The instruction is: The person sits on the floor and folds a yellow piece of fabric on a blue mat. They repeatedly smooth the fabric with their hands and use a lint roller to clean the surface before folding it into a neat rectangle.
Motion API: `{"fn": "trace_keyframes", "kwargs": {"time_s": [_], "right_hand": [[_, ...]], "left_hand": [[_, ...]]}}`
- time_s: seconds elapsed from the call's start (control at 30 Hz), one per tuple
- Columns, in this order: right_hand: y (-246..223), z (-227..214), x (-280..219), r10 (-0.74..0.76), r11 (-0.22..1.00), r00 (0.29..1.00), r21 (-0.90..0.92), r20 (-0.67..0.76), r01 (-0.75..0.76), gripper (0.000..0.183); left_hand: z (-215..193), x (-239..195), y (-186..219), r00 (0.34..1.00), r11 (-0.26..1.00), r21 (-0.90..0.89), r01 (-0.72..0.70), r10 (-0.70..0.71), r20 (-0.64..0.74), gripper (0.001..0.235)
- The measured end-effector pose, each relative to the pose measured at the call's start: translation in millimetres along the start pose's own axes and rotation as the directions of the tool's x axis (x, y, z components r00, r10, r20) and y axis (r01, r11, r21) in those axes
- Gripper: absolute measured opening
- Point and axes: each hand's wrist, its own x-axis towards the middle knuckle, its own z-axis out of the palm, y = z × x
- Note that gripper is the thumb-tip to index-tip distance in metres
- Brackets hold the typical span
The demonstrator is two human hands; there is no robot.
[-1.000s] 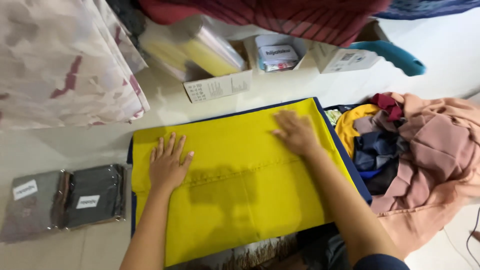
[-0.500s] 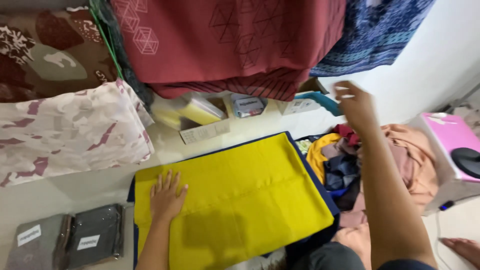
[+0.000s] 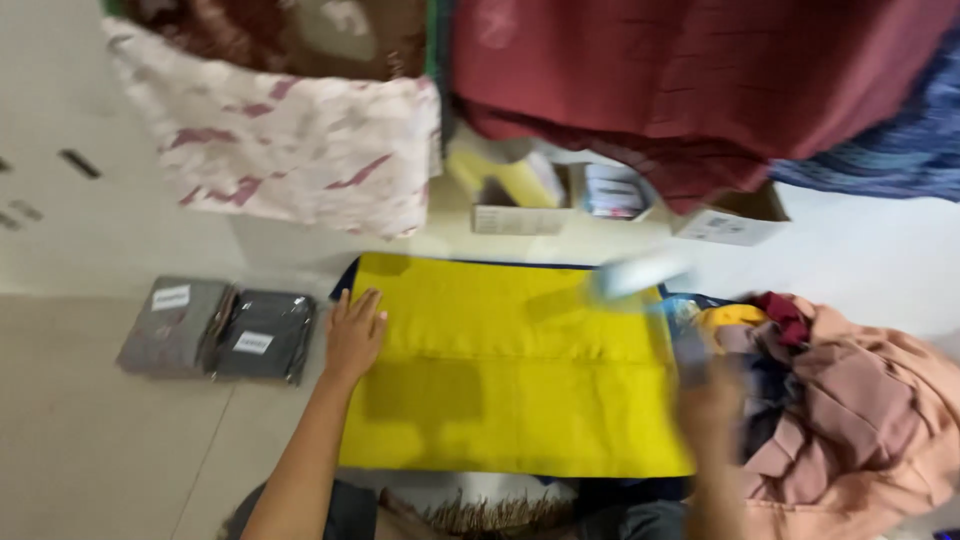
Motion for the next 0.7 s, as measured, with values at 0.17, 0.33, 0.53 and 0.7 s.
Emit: {"fn": "trace_keyframes", "kwargs": {"time_s": [0.17,0.33,0.53,0.7], "right_hand": [[-251,33,-21,-0.103,0.973,0.809,0.226,0.579,-0.037,0.046],[-339,128,-19,-0.256,0.967,0.897,0.105,0.36,0.234,0.043],[-379,221,11,-0.24,0.97,0.85,0.139,0.468,0.197,0.041],[-352,167,-9,-0.218,0.976,0.872,0.091,0.439,0.198,0.044]], "left_hand": [[12,-8,-9,0.989,0.996,0.004,0.085,-0.085,0.119,0.064],[13,-12,-8,0.986,0.988,0.101,0.119,-0.129,0.103,0.057],[16,-14,-6,0.988,0.983,0.148,0.111,-0.125,0.088,0.059],[1,-10,2,0.982,0.985,0.13,0.117,-0.134,0.133,0.058]]}}
